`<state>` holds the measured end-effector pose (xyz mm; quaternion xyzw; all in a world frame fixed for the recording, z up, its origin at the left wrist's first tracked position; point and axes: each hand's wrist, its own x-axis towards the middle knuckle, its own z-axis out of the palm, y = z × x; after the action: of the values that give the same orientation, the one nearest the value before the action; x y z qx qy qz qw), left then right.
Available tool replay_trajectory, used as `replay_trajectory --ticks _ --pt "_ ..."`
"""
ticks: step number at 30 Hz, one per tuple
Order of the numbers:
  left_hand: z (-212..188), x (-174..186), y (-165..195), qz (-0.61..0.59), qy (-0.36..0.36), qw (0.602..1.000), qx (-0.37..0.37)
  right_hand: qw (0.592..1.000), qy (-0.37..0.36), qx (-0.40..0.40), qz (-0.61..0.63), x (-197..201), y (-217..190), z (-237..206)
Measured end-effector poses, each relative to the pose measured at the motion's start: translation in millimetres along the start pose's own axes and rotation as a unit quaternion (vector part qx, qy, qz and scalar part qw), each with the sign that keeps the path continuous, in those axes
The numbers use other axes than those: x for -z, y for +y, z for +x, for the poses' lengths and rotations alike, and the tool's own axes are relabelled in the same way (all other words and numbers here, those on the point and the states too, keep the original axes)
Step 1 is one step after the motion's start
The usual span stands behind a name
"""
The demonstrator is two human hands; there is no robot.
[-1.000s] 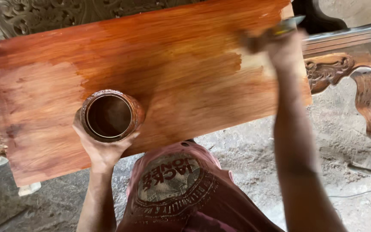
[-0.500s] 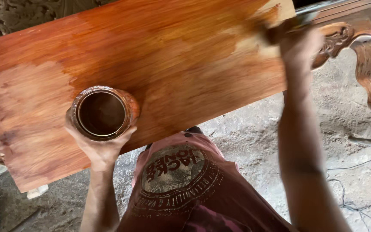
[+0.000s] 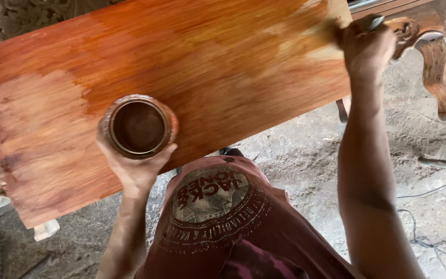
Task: The person brushes reddish-brown stain onto a wooden board with a paintbrush. They then sit on the floor, open a can of stain, pour it into a smaller container, add liquid from a plastic bottle, stir the mixture, and return to brushing the board, finally setting the brush on the can.
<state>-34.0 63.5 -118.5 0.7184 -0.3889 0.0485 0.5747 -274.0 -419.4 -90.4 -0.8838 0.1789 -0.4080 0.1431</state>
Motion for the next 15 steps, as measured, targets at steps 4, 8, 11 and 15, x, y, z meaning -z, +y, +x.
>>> replay_trajectory --ticks 4,8,11,15 --pt "4.9 -21.1 12.3 -0.016 -0.019 1.000 0.000 0.983 0.047 -0.017 -0.174 -28.3 -23.4 -11.4" --pt "17.0 -45.3 30.3 -0.001 -0.059 0.998 0.012 0.993 -0.068 0.095 0.017 -75.5 -93.0 -31.5" --pt "27.8 -61.4 39.2 0.013 -0.073 0.997 -0.027 0.977 -0.139 0.064 0.148 -59.9 -85.8 -9.1" --pt "32.4 -67.3 42.4 -0.050 -0.111 0.993 0.004 0.986 -0.045 -0.117 0.109 -30.4 -35.3 33.5"
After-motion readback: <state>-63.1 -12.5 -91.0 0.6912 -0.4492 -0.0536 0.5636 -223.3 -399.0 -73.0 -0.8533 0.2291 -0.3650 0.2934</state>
